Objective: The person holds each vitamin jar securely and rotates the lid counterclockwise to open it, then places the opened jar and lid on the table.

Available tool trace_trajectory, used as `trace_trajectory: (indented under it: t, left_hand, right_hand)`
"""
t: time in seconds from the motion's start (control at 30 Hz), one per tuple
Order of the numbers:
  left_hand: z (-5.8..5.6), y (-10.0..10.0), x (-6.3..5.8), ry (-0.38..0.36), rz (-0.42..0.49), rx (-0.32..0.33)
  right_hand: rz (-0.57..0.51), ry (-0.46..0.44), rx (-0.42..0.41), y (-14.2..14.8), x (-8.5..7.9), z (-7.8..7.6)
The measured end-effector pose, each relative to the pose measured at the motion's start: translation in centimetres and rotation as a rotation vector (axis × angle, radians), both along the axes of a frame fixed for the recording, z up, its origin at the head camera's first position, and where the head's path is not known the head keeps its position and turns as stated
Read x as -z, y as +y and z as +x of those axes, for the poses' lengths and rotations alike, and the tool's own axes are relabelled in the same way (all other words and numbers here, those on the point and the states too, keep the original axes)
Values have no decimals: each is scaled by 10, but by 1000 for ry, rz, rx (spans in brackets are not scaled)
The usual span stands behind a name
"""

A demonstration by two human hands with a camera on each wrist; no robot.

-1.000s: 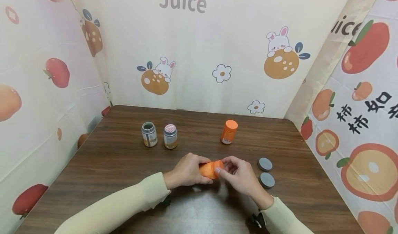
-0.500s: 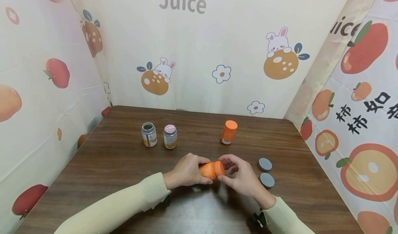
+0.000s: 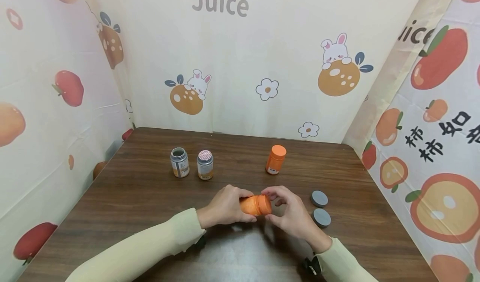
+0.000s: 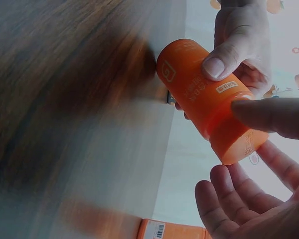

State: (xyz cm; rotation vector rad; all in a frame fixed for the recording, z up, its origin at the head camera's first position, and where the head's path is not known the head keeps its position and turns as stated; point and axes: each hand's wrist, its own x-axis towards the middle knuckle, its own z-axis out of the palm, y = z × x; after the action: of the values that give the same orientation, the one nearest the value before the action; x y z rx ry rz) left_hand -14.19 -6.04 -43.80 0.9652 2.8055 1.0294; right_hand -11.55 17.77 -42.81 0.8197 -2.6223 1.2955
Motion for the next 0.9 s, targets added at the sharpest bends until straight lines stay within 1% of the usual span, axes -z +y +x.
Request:
trace_trajectory:
  t: [0.1,0.2,0.37,0.5,0.67,0.9]
  left_hand:
    - [0,0,0,0,1,2]
    - [0,0,0,-6,9,3]
    - [0,0,0,-26,27,3]
    - [0,0,0,-36,31,5]
    - [0,0,0,-40,30,10]
    - [0,1,0,-30,29,8]
  right_hand:
    - [1,-3,2,1,0,0]
    - [-9,-54,37,0,-1,1]
    - [-15,-189,162,-4,-2,1]
    - [18,-259,244,-8,-3,1]
    - [40,-294,280,-10,-4,1]
    - [31,-288,279,-10,-5,0]
